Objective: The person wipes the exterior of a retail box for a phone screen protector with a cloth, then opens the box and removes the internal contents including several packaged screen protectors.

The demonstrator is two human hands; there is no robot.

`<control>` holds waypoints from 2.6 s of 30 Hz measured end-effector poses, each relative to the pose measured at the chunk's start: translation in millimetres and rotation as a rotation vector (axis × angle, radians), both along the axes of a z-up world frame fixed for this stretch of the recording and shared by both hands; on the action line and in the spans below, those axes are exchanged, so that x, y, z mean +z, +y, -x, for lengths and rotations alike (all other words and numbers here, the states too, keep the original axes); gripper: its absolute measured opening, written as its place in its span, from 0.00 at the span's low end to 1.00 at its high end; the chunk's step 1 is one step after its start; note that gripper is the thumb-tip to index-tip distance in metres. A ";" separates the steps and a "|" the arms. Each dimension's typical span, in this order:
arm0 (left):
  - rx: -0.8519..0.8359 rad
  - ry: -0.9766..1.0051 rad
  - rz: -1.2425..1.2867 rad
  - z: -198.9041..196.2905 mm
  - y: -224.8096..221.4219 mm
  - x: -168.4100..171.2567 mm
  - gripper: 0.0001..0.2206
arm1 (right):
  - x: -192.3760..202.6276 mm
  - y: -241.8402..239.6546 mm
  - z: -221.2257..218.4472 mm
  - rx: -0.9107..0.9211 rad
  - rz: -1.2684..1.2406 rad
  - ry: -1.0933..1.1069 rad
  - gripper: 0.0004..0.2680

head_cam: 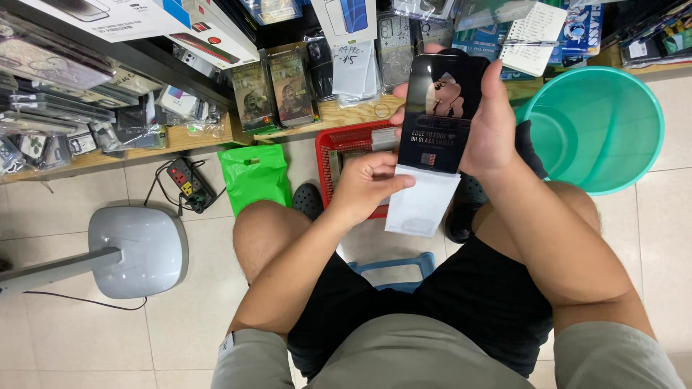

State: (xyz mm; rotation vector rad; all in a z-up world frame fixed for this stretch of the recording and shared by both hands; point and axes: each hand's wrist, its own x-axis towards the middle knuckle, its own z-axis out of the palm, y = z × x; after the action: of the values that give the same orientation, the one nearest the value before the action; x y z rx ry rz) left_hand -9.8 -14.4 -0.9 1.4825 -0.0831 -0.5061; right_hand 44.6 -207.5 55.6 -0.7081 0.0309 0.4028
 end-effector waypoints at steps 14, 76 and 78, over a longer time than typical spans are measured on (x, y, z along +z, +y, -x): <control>0.245 0.060 0.237 -5.1 5.4 -23.5 0.10 | -6.2 12.1 2.2 0.049 -0.040 0.021 0.30; 0.611 0.129 0.466 -13.6 13.8 -33.9 0.04 | -40.3 23.5 3.7 -0.188 0.648 -0.523 0.27; 0.619 0.118 0.464 -14.4 13.1 -34.4 0.04 | -39.0 24.9 5.1 -0.160 0.560 -0.426 0.27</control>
State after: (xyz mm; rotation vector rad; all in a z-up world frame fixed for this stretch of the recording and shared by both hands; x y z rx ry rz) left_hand 4.6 -1.3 -35.3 0.9502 0.3254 -0.0563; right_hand 39.5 -182.7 16.6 -1.3235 -0.2088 0.0762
